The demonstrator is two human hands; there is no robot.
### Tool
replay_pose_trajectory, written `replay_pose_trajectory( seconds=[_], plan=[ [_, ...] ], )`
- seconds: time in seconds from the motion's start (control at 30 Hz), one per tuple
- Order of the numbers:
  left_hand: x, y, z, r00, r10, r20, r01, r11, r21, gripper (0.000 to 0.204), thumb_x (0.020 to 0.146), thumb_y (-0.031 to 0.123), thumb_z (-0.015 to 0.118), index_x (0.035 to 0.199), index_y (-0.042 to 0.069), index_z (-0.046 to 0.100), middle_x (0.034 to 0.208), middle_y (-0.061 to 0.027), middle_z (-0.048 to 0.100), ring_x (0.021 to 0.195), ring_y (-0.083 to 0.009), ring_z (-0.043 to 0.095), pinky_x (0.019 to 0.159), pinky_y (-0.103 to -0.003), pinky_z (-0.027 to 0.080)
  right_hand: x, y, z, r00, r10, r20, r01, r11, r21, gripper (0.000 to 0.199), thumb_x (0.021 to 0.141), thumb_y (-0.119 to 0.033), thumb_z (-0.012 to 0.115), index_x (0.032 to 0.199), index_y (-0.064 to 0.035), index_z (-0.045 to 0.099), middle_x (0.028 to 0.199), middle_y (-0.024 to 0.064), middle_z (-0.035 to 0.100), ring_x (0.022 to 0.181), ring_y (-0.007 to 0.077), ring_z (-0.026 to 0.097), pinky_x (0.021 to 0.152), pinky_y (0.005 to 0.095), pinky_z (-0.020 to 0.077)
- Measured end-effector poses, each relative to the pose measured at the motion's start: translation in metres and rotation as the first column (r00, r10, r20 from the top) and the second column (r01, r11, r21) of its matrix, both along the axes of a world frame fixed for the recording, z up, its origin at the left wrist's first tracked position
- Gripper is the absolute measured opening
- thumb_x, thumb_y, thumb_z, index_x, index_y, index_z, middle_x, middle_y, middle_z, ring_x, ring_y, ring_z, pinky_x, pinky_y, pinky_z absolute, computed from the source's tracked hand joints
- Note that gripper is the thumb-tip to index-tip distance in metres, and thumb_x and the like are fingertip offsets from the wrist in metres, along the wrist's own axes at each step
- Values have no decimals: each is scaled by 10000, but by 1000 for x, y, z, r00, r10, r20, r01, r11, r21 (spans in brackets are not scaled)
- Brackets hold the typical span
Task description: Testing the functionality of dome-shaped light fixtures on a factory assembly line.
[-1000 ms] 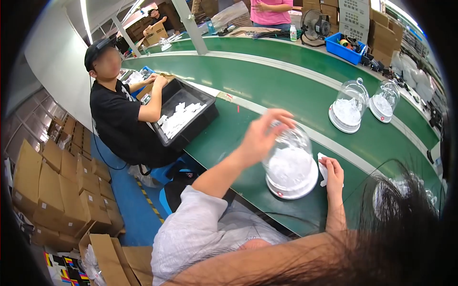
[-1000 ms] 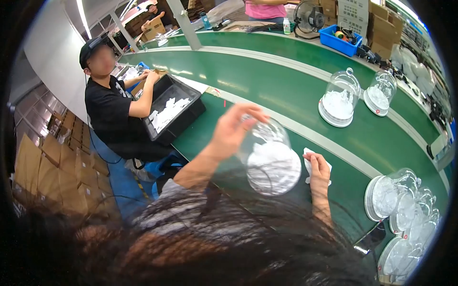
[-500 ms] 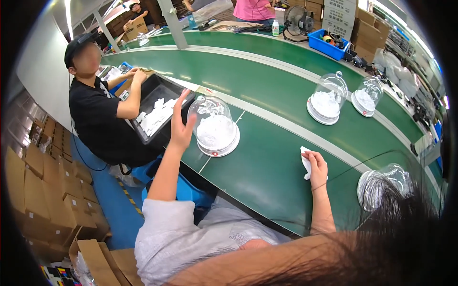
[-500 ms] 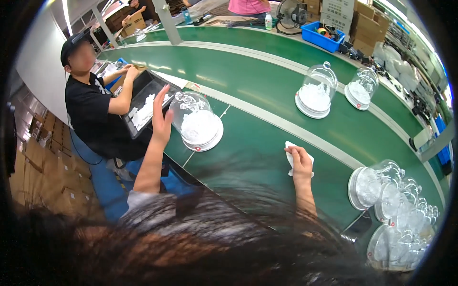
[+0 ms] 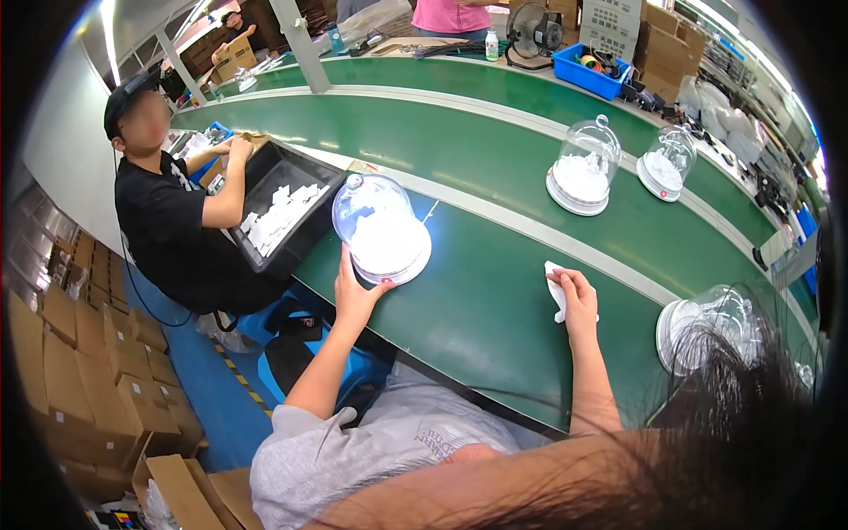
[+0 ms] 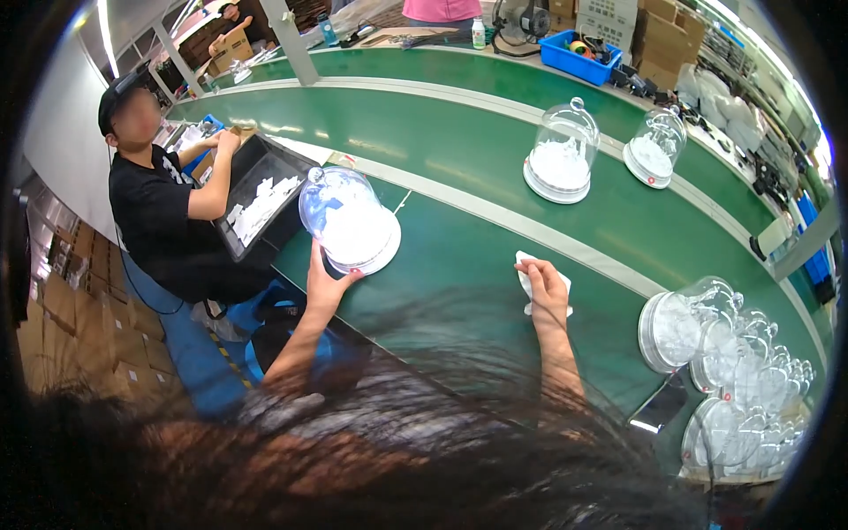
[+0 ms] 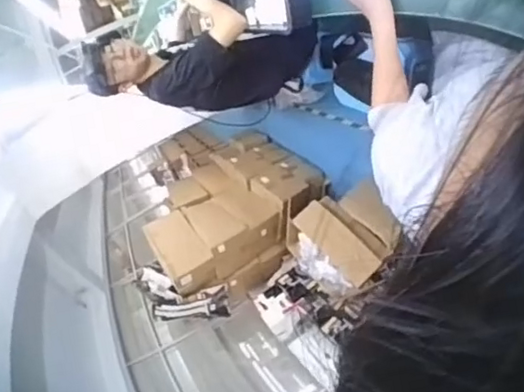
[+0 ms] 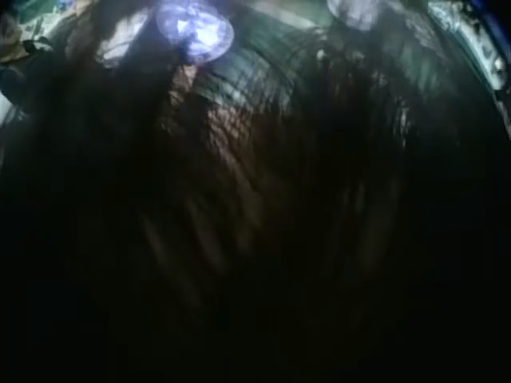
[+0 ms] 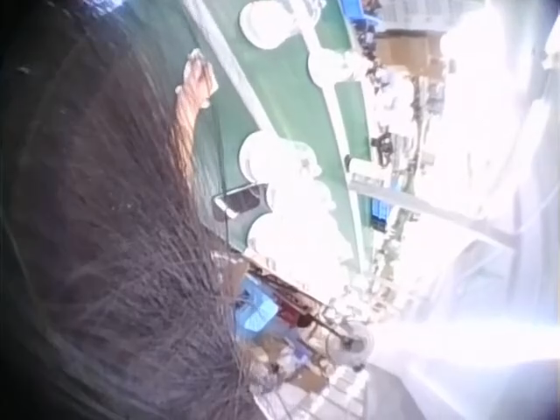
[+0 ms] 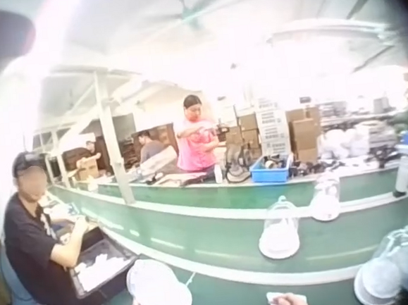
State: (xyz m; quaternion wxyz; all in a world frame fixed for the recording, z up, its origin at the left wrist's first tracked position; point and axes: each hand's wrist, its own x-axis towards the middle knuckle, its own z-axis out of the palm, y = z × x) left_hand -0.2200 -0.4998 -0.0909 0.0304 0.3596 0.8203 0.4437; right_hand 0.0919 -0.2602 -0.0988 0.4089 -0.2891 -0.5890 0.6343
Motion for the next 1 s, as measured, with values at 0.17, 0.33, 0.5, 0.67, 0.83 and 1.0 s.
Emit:
replay_pose_trajectory(
  seconds=[0.17, 0.33, 0.5, 0.67, 0.83, 1.0],
  plan=[
    [-35, -8, -14, 922, -246, 300, 79, 876, 477, 561, 899, 339, 577, 1356, 70, 392, 1286, -84, 502, 1210, -195, 455, 970, -330, 377, 10, 1, 1, 999, -18, 39, 18, 1000, 3, 181, 967, -100, 492, 1046, 21, 601, 987, 118, 666, 949, 155, 625, 870, 250, 465],
    [-79, 3, 9, 800, -188, 570, -86, 905, 418, 341, 837, 68, 433, 1133, 78, 602, 903, 15, 519, 809, -83, 495, 681, -229, 388, 15, 0, 3, 1000, 4, 17, -4, 1000, 11, 181, 970, -104, 489, 1044, 20, 598, 992, 100, 657, 964, 149, 620, 882, 255, 459],
    [-98, 17, 15, 776, -225, 589, -30, 920, 391, 295, 774, 49, 443, 987, 110, 637, 866, 46, 607, 787, -61, 511, 660, -218, 372, 13, -3, 7, 1000, 9, 24, -8, 1000, -7, 183, 970, -111, 496, 1041, 22, 599, 1003, 97, 651, 983, 148, 613, 896, 255, 450],
    [-91, 26, 15, 772, -254, 582, -86, 867, 492, 244, 794, 51, 446, 929, 119, 637, 852, 54, 621, 767, -50, 535, 665, -207, 385, 14, -6, 7, 1000, 4, 15, -4, 1000, 24, 185, 958, -128, 501, 1003, 7, 619, 979, 93, 677, 947, 138, 616, 872, 250, 448],
    [-90, 25, 12, 780, -217, 586, -101, 882, 461, 220, 810, 44, 454, 925, 96, 635, 861, 35, 631, 776, -59, 545, 662, -213, 393, 16, -4, 5, 1000, 15, 19, -17, 998, 57, 188, 958, -127, 498, 1003, 12, 616, 980, 99, 675, 951, 144, 617, 875, 252, 448],
    [-61, 21, 17, 923, 2, 385, -283, 680, 676, 210, 813, -1, 438, 915, 47, 615, 856, -7, 594, 758, -86, 523, 650, -215, 389, 18, -6, 7, 999, 23, 24, -24, 998, 62, 189, 959, -126, 496, 1001, 17, 612, 979, 103, 674, 949, 143, 616, 875, 250, 446]
  ],
)
